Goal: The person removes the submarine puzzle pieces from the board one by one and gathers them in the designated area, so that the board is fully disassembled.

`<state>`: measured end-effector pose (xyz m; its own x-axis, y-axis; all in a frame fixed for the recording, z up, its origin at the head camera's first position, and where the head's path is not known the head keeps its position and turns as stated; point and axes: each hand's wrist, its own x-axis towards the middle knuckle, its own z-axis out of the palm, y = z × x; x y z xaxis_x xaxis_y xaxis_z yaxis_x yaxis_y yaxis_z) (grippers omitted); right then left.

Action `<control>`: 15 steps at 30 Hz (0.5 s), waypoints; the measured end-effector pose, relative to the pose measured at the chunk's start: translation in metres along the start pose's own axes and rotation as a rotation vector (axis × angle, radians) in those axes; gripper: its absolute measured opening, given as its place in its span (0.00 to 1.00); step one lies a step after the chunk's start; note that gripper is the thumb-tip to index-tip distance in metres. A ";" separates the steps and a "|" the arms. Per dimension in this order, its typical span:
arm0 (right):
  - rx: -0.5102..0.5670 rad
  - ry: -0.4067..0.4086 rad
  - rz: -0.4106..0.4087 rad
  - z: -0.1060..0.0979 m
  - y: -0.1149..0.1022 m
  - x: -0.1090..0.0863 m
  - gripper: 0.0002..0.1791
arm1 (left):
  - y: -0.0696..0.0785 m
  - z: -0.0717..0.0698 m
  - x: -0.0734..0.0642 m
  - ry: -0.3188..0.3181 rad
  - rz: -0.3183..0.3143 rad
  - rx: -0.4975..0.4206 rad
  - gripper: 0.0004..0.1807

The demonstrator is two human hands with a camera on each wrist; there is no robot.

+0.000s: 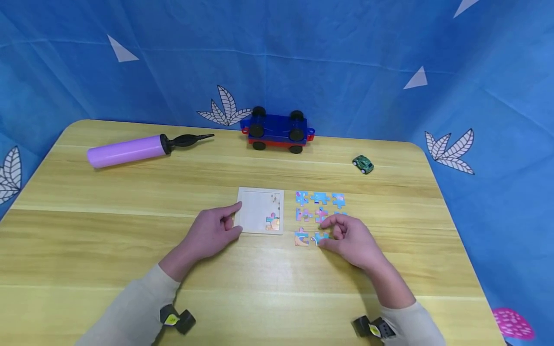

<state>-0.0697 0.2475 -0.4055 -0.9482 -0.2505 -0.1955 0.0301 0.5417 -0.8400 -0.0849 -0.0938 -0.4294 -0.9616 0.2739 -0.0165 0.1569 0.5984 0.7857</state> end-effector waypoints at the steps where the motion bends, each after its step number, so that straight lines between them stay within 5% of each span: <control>1: 0.001 0.005 -0.007 0.002 -0.002 0.002 0.18 | 0.000 0.000 0.000 0.001 -0.001 0.001 0.31; 15: -0.041 -0.041 -0.057 0.033 -0.026 0.033 0.15 | -0.002 0.002 0.000 0.007 0.008 0.015 0.31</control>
<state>-0.0910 0.1983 -0.4069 -0.9342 -0.3140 -0.1693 -0.0374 0.5582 -0.8289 -0.0852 -0.0936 -0.4322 -0.9619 0.2734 -0.0055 0.1682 0.6074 0.7764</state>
